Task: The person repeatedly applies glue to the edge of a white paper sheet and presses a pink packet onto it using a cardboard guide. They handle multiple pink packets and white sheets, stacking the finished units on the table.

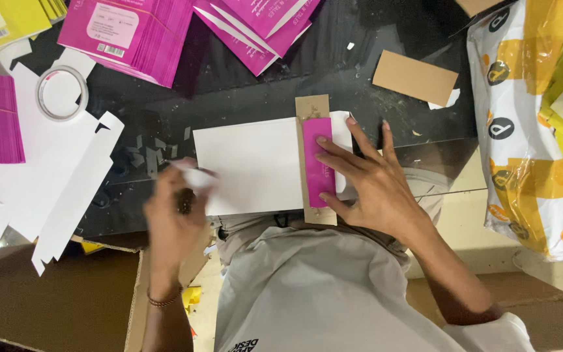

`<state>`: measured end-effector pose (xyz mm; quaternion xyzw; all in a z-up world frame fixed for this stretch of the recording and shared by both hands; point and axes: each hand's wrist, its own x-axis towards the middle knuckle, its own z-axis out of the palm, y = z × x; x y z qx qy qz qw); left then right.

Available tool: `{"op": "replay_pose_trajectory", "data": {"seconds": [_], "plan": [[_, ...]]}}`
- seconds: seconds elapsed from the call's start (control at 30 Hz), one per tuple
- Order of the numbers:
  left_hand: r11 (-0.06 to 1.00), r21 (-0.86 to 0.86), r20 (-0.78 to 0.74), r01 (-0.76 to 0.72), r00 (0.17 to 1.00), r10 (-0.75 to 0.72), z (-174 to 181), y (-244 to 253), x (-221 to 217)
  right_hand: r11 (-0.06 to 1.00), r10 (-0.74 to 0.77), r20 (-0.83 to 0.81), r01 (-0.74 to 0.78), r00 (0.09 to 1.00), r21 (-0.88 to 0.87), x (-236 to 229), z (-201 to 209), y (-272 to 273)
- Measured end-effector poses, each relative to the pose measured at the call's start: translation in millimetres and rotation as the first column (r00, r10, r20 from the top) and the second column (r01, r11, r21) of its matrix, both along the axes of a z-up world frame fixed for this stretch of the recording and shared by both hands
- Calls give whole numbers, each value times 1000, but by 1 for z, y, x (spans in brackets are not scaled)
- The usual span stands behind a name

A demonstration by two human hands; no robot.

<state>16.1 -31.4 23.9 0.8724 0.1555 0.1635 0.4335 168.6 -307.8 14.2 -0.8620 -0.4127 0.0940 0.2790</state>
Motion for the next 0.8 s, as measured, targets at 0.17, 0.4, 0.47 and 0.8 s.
{"op": "replay_pose_trajectory", "data": {"seconds": [0.17,0.4,0.47,0.8], "plan": [[939,-138,-106,316,938,-331,-10,-22,6,1000,3,-20,-4,1000,-14,2,4,1],[883,-65,1,464,885,-465,-26,-24,24,999,21,-29,-22,999,-28,2,7,-1],[890,-35,3,455,890,-455,-27,-29,26,998,63,11,-63,998,-24,3,4,-5],[879,20,-5,477,879,-477,-20,-37,37,995,101,37,-101,994,-3,5,3,-7]]}}
